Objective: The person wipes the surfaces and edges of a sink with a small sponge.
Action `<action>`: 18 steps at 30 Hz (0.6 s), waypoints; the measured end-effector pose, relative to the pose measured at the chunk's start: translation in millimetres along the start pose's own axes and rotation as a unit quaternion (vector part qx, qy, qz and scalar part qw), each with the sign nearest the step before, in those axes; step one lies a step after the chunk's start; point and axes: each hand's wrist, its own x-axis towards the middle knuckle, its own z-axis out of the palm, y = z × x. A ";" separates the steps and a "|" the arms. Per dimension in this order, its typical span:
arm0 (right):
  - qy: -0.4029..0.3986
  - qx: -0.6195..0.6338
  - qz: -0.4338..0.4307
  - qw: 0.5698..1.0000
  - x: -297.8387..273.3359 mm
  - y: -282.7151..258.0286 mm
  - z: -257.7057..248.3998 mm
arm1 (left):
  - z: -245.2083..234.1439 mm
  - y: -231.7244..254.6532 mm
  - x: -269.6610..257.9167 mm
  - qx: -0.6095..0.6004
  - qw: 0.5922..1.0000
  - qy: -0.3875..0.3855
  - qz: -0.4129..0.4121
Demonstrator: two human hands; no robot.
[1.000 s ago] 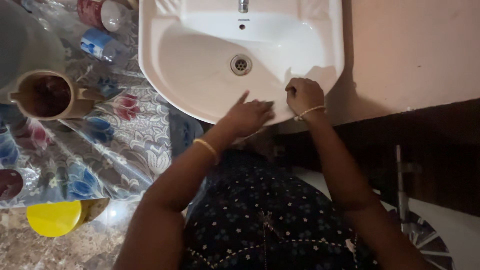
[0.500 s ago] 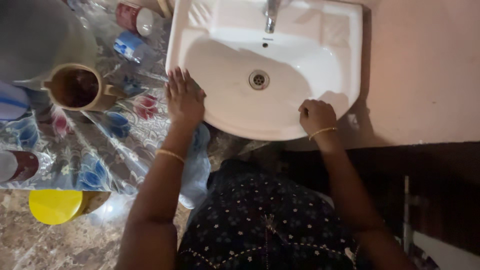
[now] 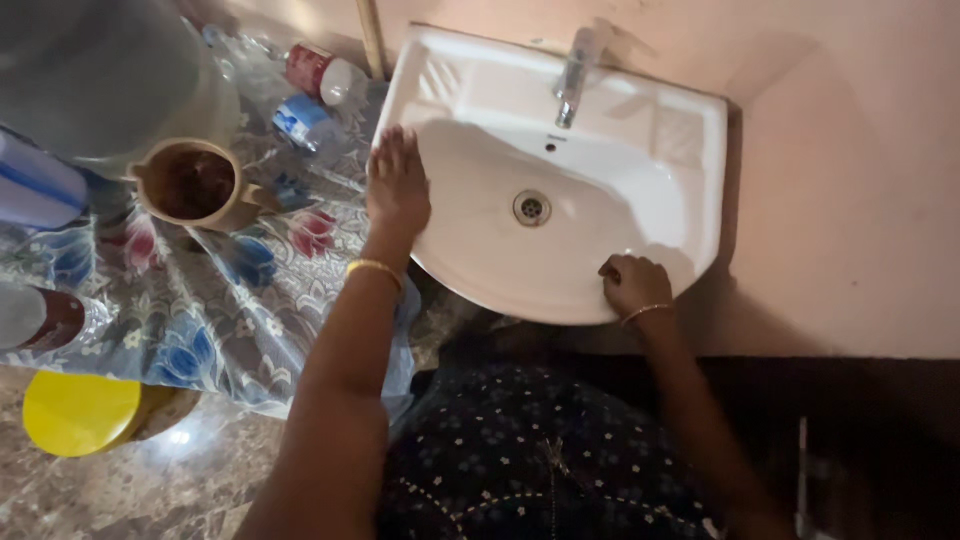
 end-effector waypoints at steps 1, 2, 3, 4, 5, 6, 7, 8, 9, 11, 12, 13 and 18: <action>-0.097 -0.006 0.044 0.994 6.5 0.3 1.8 | -3.5 5.6 -4.8 0.020 1.000 -0.021 0.009; -0.192 -0.014 0.089 0.977 13.1 1.2 3.9 | -7.7 11.1 -8.3 0.040 0.998 -0.043 0.017; -0.192 -0.015 0.081 0.978 18.9 -3.8 11.7 | -12.4 13.3 -14.9 0.043 0.998 -0.041 0.009; -0.125 0.098 -0.025 0.987 26.0 -12.8 21.9 | -16.1 14.3 -20.9 -0.028 0.999 -0.025 -0.006; -0.054 0.210 -0.128 0.968 30.6 -18.9 27.2 | -18.3 14.2 -24.7 -0.097 0.995 -0.009 -0.020; -0.075 0.189 -0.163 0.965 38.4 -31.3 34.1 | -18.1 13.3 -26.1 -0.095 0.995 -0.007 -0.026; -0.094 0.167 -0.198 0.961 50.2 -51.6 43.5 | -15.3 13.2 -25.9 -0.109 0.993 0.018 -0.028; -0.090 0.159 -0.243 0.953 61.4 -71.7 50.6 | -10.7 12.6 -26.1 -0.124 0.991 0.044 -0.030; -0.084 0.151 -0.289 0.942 74.9 -93.5 57.6 | -5.5 11.1 -25.9 -0.121 0.991 0.049 -0.036; -0.039 0.198 -0.374 0.905 97.8 -132.8 72.2 | 5.4 7.4 -28.4 -0.108 0.992 0.043 -0.053; -0.040 0.197 -0.382 0.902 110.4 -151.0 80.6 | 10.4 5.8 -28.5 -0.105 0.991 0.048 -0.060; -0.028 0.216 -0.399 0.891 122.5 -168.8 90.1 | 15.4 4.5 -28.7 -0.130 0.986 0.041 -0.098; -0.069 0.287 -0.396 0.870 155.4 -201.1 113.4 | 29.8 0.1 -45.1 -0.220 0.953 0.128 -0.161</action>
